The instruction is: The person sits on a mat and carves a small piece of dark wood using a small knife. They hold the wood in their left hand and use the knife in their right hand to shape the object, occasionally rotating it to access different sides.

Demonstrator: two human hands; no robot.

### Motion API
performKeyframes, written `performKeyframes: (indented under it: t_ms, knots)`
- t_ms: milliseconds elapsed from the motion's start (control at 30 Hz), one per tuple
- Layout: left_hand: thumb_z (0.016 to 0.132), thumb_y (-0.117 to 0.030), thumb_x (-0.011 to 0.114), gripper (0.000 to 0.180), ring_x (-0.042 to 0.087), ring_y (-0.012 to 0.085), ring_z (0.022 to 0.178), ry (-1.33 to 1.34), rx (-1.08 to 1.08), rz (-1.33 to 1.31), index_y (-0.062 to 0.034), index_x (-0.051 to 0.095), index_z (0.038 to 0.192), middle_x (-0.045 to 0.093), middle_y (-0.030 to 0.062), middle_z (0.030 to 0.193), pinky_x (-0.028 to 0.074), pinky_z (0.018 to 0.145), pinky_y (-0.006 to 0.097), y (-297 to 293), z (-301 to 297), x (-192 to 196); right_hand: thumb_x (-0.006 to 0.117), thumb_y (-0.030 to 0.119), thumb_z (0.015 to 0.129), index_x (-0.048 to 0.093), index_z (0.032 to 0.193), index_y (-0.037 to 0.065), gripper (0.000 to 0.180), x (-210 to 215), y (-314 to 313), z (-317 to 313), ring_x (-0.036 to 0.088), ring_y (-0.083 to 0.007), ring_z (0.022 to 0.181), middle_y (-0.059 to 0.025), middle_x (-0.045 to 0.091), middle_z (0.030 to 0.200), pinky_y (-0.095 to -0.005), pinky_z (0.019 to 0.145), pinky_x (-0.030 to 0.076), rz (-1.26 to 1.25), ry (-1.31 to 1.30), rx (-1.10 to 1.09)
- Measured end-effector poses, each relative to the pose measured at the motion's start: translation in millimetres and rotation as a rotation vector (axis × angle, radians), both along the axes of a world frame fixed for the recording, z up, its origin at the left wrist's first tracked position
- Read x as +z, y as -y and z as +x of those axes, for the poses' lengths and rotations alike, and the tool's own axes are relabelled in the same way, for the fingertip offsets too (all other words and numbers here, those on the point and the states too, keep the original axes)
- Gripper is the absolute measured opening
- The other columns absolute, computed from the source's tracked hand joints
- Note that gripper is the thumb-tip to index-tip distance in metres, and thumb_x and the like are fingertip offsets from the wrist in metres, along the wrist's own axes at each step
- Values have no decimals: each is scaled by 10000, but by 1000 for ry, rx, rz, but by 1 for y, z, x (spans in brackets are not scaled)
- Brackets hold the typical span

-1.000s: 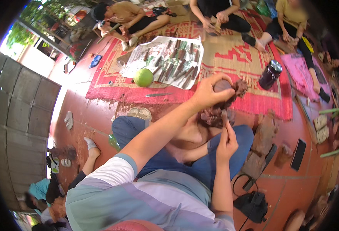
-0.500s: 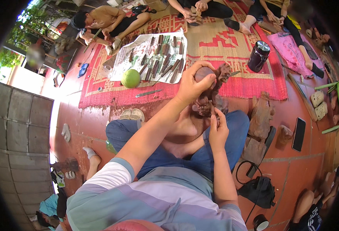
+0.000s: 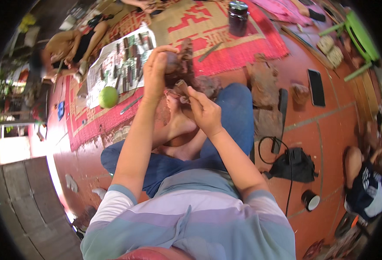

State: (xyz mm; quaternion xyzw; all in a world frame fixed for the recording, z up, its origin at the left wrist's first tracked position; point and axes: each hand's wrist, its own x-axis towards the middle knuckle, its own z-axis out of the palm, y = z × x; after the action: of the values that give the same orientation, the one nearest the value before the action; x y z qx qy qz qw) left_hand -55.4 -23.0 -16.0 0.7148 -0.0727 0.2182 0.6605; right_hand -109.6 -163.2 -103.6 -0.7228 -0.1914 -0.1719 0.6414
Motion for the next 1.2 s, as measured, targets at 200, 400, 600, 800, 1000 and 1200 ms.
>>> performKeyframes:
  t_ms: [200, 400, 600, 800, 1000, 1200]
  knots:
    - [948, -371, 479, 378, 548, 103, 869, -123, -106, -7, -19, 601, 1014, 604, 49, 957, 436, 792, 235, -4, -1, 12, 634, 66, 854, 651, 1104, 84, 251, -26, 29, -12, 691, -219, 826, -104, 692, 966, -295, 709, 530, -169, -305, -50]
    - [933, -269, 548, 273, 603, 103, 740, -57, -102, -31, -9, 603, 999, 628, 54, 845, 485, 697, 224, 1, -3, 8, 661, 95, 839, 662, 1099, 102, 260, 22, 10, -11, 690, -206, 797, -96, 695, 933, -274, 694, 526, 124, -166, 19]
    - [937, -254, 531, 254, 597, 105, 756, -57, -60, -24, -17, 602, 993, 627, 52, 855, 482, 705, 228, -3, -2, 9, 645, 212, 856, 683, 1076, 169, 227, 1, 25, -3, 678, -245, 782, -89, 688, 904, -306, 660, 528, -139, -238, -2]
    - [942, -281, 517, 273, 584, 108, 751, -79, -57, -19, -23, 598, 979, 618, 57, 884, 480, 703, 230, 5, -2, 9, 647, 216, 857, 681, 1070, 143, 227, 13, 34, -8, 680, -254, 795, -100, 692, 900, -302, 671, 531, 77, -188, -48]
    - [940, -312, 495, 314, 558, 102, 773, -57, -9, 19, -15, 590, 978, 598, 44, 878, 453, 717, 229, 3, -3, 9, 621, 278, 864, 688, 1062, 210, 220, 25, 18, 7, 665, -260, 725, -64, 685, 831, -348, 607, 515, -140, -211, 6]
    - [924, -395, 463, 402, 528, 138, 892, -15, 23, 216, -25, 610, 973, 588, 37, 943, 400, 831, 258, 7, -5, 3, 612, 311, 854, 703, 1026, 184, 233, 0, 55, 6, 656, -295, 840, -101, 679, 920, -378, 722, 523, -417, -313, 48]
